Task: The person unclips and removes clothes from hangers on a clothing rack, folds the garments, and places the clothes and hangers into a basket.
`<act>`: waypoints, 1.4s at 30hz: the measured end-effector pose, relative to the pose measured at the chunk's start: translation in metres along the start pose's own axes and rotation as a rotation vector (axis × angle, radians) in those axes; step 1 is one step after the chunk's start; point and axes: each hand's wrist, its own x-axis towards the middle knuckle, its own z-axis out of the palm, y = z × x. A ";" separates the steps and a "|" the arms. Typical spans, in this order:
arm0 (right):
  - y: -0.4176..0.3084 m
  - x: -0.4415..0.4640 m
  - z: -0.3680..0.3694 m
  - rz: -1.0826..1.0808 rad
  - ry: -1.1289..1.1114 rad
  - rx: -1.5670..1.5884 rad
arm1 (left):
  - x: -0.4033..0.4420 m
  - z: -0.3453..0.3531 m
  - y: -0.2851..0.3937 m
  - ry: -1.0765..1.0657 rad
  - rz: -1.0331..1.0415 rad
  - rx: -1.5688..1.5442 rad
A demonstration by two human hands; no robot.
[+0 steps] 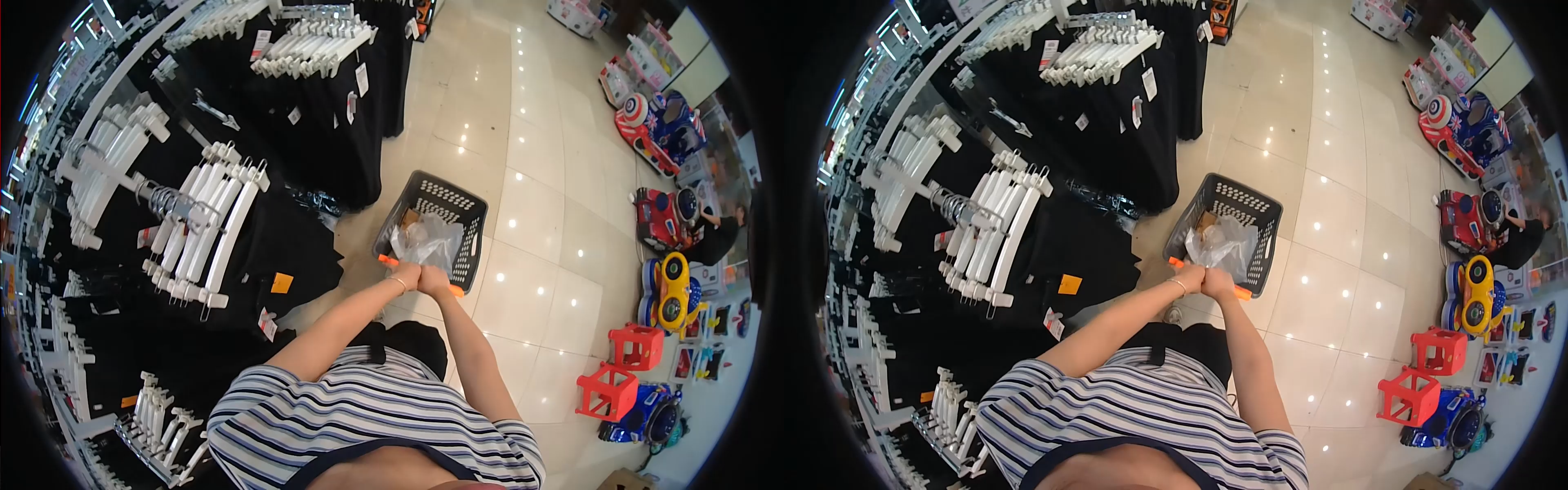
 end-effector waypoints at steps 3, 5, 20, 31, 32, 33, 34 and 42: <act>0.015 0.025 -0.011 -0.020 -0.006 -0.014 | 0.040 -0.004 -0.008 -0.061 0.201 0.020; 0.027 0.044 -0.018 -0.036 0.004 -0.016 | 0.055 -0.007 -0.006 0.049 0.227 -0.007; 0.107 0.199 -0.132 -0.092 -0.023 -0.074 | 0.221 -0.099 0.024 0.252 0.025 -0.139; 0.155 0.317 -0.198 -0.161 -0.053 -0.120 | 0.332 -0.165 0.031 0.343 -0.043 -0.135; 0.158 0.326 -0.205 -0.161 -0.059 -0.119 | 0.340 -0.173 0.033 0.358 -0.057 -0.133; 0.160 0.337 -0.213 -0.161 -0.066 -0.116 | 0.352 -0.175 0.032 0.399 -0.054 -0.144; 0.163 0.347 -0.219 -0.157 -0.070 -0.117 | 0.364 -0.175 0.030 0.433 -0.050 -0.153; 0.188 0.442 -0.277 -0.161 -0.096 -0.198 | 0.457 -0.226 0.027 0.573 -0.033 -0.132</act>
